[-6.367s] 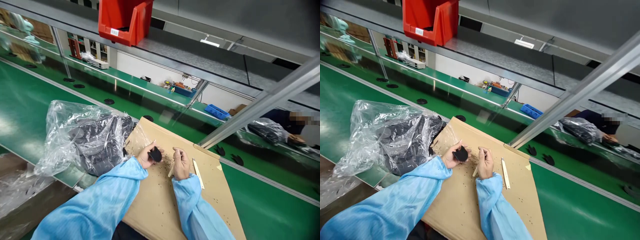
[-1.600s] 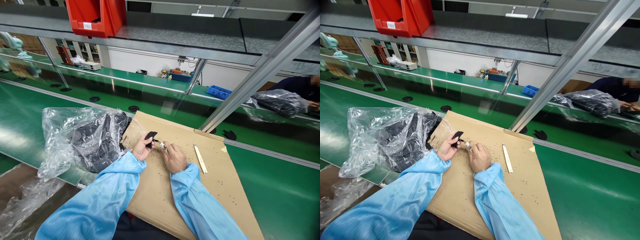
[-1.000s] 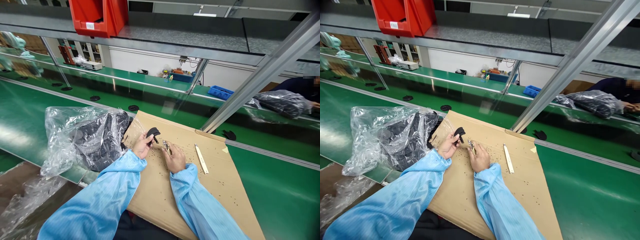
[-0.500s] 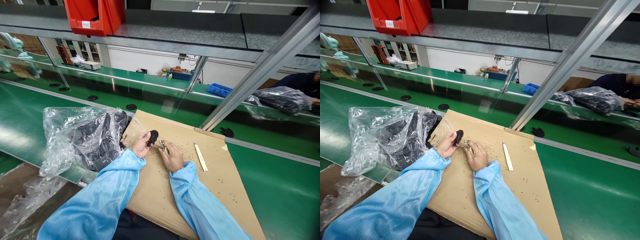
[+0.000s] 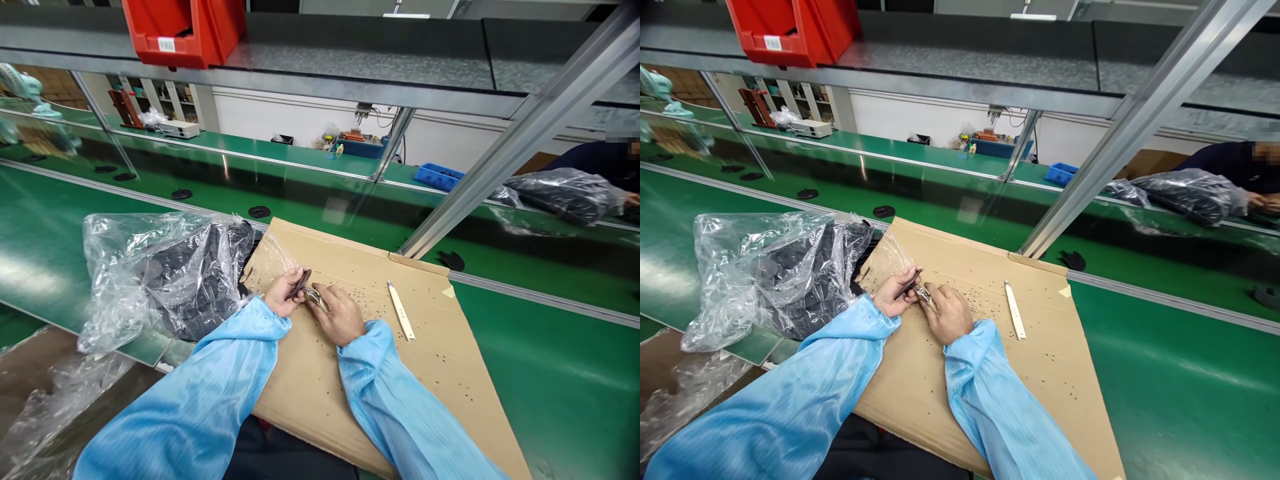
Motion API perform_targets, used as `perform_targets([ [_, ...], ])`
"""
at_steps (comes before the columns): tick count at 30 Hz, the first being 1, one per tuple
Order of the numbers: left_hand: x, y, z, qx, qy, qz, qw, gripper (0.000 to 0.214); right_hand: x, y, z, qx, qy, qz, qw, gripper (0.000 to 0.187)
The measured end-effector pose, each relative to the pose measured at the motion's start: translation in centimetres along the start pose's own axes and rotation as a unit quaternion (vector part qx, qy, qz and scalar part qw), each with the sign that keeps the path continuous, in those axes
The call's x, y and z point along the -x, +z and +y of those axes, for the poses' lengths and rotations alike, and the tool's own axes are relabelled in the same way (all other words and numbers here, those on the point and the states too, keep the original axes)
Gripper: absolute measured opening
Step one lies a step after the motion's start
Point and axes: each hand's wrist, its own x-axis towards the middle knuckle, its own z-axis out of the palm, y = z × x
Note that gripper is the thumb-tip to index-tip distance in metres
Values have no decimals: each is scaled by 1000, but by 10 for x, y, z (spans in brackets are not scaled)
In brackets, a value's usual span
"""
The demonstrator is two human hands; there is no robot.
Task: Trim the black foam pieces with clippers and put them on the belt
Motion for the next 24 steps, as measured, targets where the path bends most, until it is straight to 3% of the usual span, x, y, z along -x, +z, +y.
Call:
perform_targets([
  [11, 1, 4, -2, -19, 34, 29, 999, 10, -2, -8, -2, 61, 5, -70, 996, 32],
  [19, -3, 1, -7, -38, 60, 46, 996, 22, -10, -27, -18, 117, 75, -188, 972, 36],
  [24, -5, 1, -7, -37, 61, 45, 996, 23, -8, -23, -18, 85, 109, -197, 971, 39],
])
